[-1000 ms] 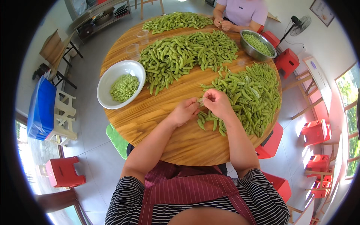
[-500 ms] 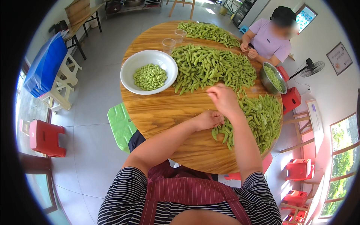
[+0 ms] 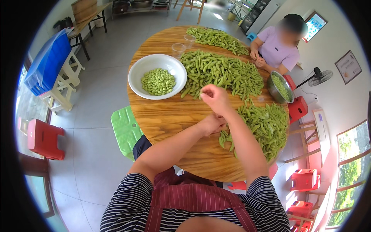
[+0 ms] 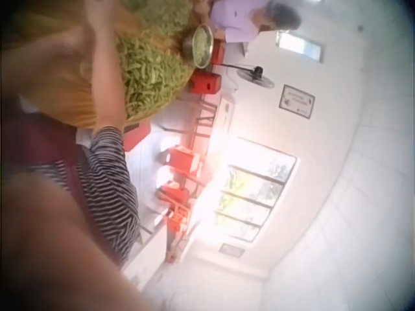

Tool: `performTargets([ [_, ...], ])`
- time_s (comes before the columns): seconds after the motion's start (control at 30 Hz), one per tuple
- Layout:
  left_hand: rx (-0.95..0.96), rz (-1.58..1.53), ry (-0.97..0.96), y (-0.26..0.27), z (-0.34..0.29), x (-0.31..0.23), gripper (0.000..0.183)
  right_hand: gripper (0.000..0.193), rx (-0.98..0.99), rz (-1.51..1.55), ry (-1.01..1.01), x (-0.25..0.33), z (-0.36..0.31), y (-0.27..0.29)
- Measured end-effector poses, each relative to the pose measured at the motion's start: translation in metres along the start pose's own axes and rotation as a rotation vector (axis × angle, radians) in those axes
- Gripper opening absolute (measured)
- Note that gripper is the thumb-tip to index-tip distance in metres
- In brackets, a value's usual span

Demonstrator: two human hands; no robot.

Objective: The person sits at a round wooden table and shells green peas by hand, placing the shelled peas into a white bowl and the empty pods onto the table. Another person across the table also shells peas into a metal bowl.

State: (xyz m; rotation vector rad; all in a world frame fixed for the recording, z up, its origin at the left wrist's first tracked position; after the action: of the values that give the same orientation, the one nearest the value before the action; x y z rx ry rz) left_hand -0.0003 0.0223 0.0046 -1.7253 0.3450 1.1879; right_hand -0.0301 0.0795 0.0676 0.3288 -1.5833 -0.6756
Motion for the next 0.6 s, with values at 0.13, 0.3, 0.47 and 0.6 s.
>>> performTargets([
  [0.13,-0.096,-0.186,0.009,0.019,0.014,0.001,0.015,0.013,-0.008,0.671,-0.279,-0.031,-0.057,0.051],
  [0.3,0.018,-0.110,-0.012,0.012,0.008,0.001,0.014,0.016,0.032,0.979,-0.372,-0.084,-0.098,0.055],
  [0.47,0.105,0.138,-0.085,0.012,0.007,0.001,0.012,0.016,-0.027,0.827,-0.396,-0.084,-0.097,0.054],
  [0.6,0.047,0.315,-0.135,0.009,0.005,0.002,0.011,0.017,-0.081,0.673,-0.425,-0.085,-0.100,0.057],
])
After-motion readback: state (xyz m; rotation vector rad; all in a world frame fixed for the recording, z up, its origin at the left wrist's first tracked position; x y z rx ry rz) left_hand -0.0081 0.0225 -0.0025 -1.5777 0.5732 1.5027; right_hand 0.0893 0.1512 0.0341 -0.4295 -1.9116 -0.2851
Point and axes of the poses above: each hand's wrist, its own z-axis towards the middle knuckle, its own y-axis out of the back of the hand, x = y × z, the point moved 2 cm from there along z, towards the middle knuckle, and after that the axes turned 13 degrees about -y, right-handed, at the moved point
